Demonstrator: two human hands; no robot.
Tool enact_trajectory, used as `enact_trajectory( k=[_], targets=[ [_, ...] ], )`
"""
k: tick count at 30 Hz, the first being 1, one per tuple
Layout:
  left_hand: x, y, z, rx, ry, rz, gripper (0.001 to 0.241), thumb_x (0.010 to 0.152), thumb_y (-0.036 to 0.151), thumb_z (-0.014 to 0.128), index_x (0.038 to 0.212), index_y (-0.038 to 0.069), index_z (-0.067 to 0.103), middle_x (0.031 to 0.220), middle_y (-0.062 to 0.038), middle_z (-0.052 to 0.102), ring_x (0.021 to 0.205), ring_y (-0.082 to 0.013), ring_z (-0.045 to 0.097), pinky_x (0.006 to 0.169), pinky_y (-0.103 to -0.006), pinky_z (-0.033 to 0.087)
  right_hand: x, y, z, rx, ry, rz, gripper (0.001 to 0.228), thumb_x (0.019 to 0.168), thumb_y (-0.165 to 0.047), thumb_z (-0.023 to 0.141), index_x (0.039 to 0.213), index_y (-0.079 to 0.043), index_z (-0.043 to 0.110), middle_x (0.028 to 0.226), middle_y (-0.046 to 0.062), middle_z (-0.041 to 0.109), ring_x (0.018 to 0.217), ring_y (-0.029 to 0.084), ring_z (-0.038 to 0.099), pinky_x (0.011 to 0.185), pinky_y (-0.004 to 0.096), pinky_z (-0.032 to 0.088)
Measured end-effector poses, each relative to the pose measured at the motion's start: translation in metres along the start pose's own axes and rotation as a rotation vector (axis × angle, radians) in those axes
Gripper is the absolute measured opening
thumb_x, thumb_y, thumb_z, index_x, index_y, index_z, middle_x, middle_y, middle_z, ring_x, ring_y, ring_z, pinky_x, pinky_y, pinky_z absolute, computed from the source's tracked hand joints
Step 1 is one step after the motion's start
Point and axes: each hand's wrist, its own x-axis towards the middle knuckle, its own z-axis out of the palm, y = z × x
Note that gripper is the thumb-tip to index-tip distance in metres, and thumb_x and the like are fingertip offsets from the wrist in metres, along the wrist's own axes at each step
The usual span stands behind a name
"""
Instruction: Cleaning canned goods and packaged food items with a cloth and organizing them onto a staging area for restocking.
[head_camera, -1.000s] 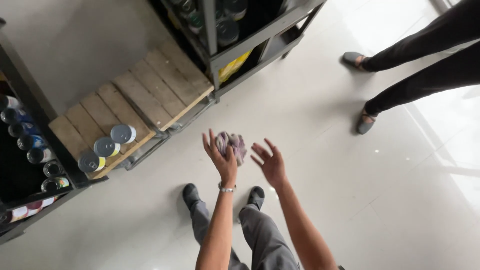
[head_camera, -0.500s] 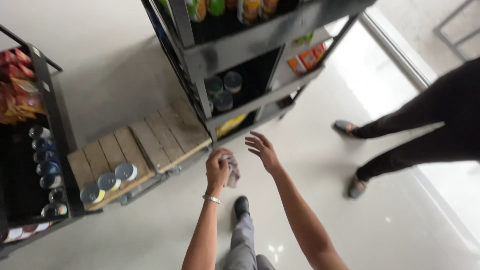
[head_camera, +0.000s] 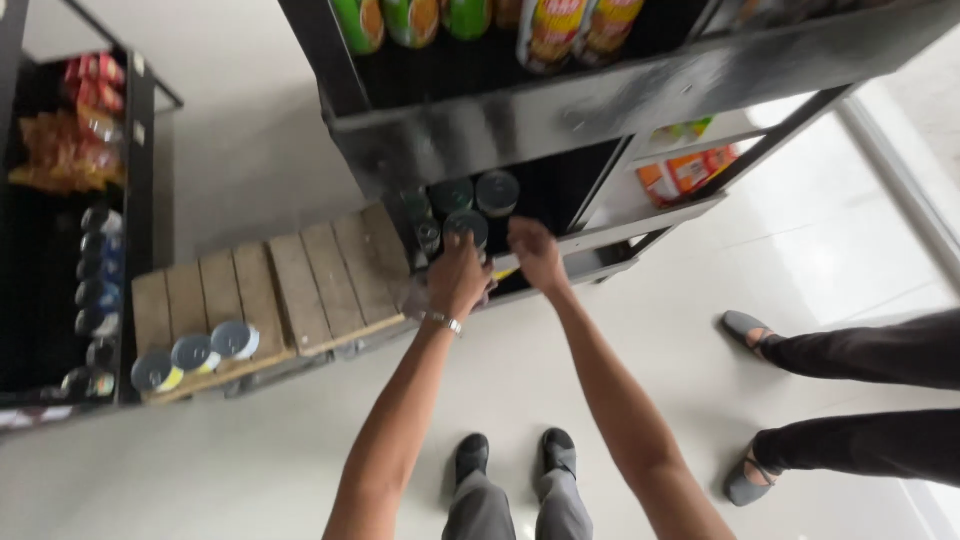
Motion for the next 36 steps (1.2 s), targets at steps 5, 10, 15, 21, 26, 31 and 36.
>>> enact_trajectory(
  k=[5,10,15,21,26,31,36],
  targets=[
    [0.048,-0.008,0.027,0.132,0.046,0.007,0.078,0.092,0.039,0.067,0.149,-0.004,0.037,0.144,-0.038,0.045,0.079,-0.0353,0.075,0.065,-0.0480,0.063,0.049,-0.010,-0.009,-0.376,-0.007,-0.163,0.032,0.093,-0.025,0.074,0.123,-0.015,0.072,0.116,0.008,0.073,0.114,0.030,0.068,0.101,0.042,0.054],
    [0.091,-0.026,0.070,0.351,0.100,-0.020,0.081,0.085,0.044,0.073,0.143,-0.005,0.045,0.140,-0.036,0.052,0.084,-0.0332,0.076,0.069,-0.0484,0.063,0.124,0.019,0.021,-0.736,0.063,-0.383,0.038,0.093,-0.031,0.074,0.129,-0.018,0.069,0.118,0.004,0.071,0.108,0.022,0.071,0.094,0.035,0.058],
    [0.092,-0.008,0.060,0.423,0.056,-0.042,0.090,0.084,0.049,0.076,0.143,-0.009,0.043,0.140,-0.039,0.052,0.094,-0.0360,0.076,0.077,-0.0504,0.062,0.144,-0.034,0.045,-0.763,-0.222,-0.207,0.073,0.096,-0.054,0.064,0.149,-0.006,0.052,0.143,0.024,0.055,0.134,0.039,0.053,0.115,0.051,0.044],
    [0.127,-0.033,0.107,0.396,0.147,-0.074,0.103,0.071,0.058,0.077,0.137,-0.016,0.048,0.130,-0.042,0.056,0.080,-0.0406,0.075,0.066,-0.0575,0.059,0.143,-0.063,0.072,-0.875,-0.468,-0.095,0.100,0.079,-0.075,0.073,0.159,-0.024,0.039,0.158,0.028,0.034,0.146,0.048,0.034,0.122,0.064,0.020],
    [0.113,-0.024,0.104,0.445,0.319,-0.095,0.088,0.075,0.044,0.075,0.135,-0.015,0.050,0.123,-0.035,0.062,0.072,-0.0306,0.075,0.061,-0.0477,0.060,0.146,-0.063,0.083,-0.999,-0.417,0.058,0.088,0.079,-0.072,0.065,0.145,-0.015,0.048,0.137,0.021,0.061,0.142,0.047,0.039,0.109,0.082,0.001],
    [0.108,-0.027,0.094,0.282,0.195,-0.115,0.104,0.073,0.051,0.074,0.137,-0.023,0.041,0.122,-0.035,0.064,0.081,-0.0331,0.076,0.070,-0.0502,0.059,0.154,-0.030,0.064,-1.151,-0.435,0.054,0.102,0.073,-0.078,0.062,0.157,-0.026,0.038,0.149,0.013,0.051,0.134,0.043,0.043,0.109,0.064,0.017],
    [0.113,-0.030,0.095,0.243,0.132,-0.134,0.106,0.071,0.052,0.074,0.137,-0.023,0.040,0.122,-0.034,0.065,0.086,-0.0355,0.076,0.075,-0.0521,0.059,0.145,0.015,0.043,-1.057,-0.355,0.086,0.104,0.080,-0.092,0.050,0.162,-0.033,0.026,0.154,0.025,0.046,0.142,0.050,0.042,0.113,0.077,0.003]
  ],
)
